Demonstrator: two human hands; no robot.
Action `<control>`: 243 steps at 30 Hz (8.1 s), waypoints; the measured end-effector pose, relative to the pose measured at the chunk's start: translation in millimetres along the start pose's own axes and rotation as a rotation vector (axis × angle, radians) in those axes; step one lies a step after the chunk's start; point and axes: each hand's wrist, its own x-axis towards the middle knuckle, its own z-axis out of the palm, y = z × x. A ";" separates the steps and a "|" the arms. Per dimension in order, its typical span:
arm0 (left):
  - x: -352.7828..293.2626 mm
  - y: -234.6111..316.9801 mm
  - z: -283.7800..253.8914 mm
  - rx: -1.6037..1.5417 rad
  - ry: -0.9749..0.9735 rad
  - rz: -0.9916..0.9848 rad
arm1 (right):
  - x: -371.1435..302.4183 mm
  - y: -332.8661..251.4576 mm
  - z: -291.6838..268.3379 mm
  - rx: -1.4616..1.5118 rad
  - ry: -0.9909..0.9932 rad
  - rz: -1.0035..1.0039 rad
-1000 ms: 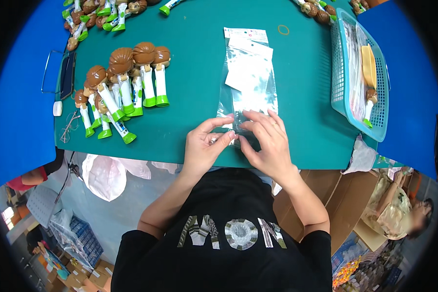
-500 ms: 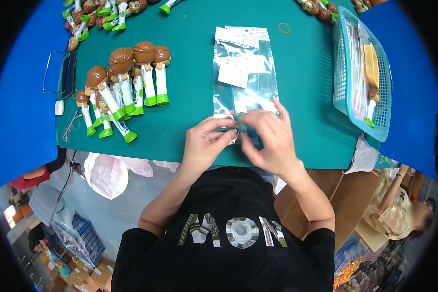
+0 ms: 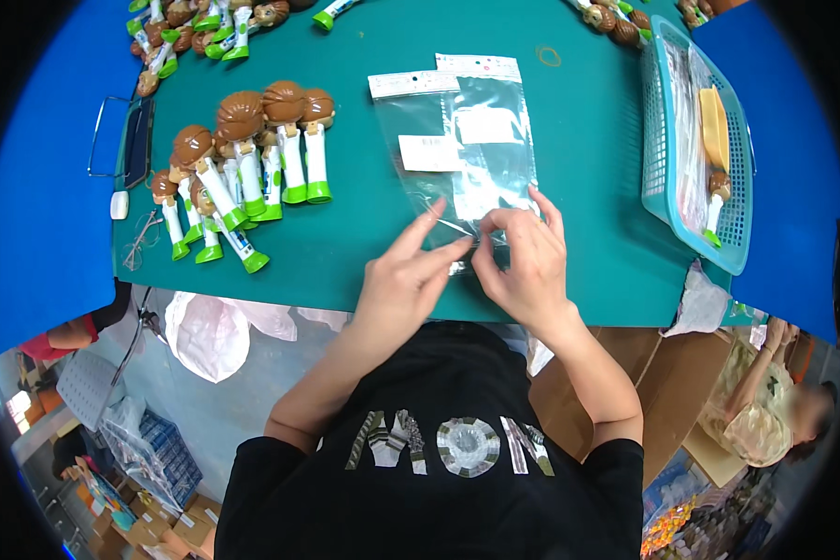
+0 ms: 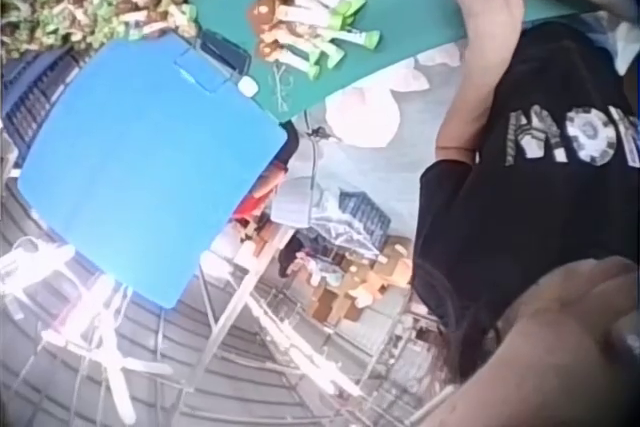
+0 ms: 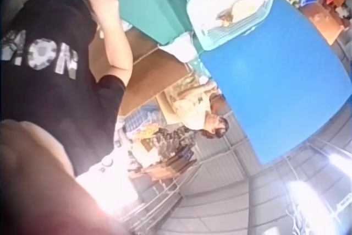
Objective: Packaging small toy figures into plastic bags at a workbench.
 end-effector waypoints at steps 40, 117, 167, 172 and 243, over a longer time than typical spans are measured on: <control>20.5 -4.3 28.1 -0.176 0.077 -0.021 | -37.6 -8.4 -66.8 1.270 0.179 0.797; 22.3 -4.5 24.2 -0.192 -0.207 -0.204 | -51.5 -6.2 -9.9 0.330 -0.059 0.368; 65.4 -24.0 -0.3 0.438 -0.248 0.886 | -46.6 67.3 -50.9 -0.083 -0.063 -0.217; 74.2 -31.4 -14.2 0.472 -0.301 0.961 | -45.8 80.7 -49.8 -0.083 -0.104 -0.327; 28.1 -23.5 -5.2 0.067 -0.435 0.390 | -82.0 41.8 -54.0 0.524 -0.160 0.259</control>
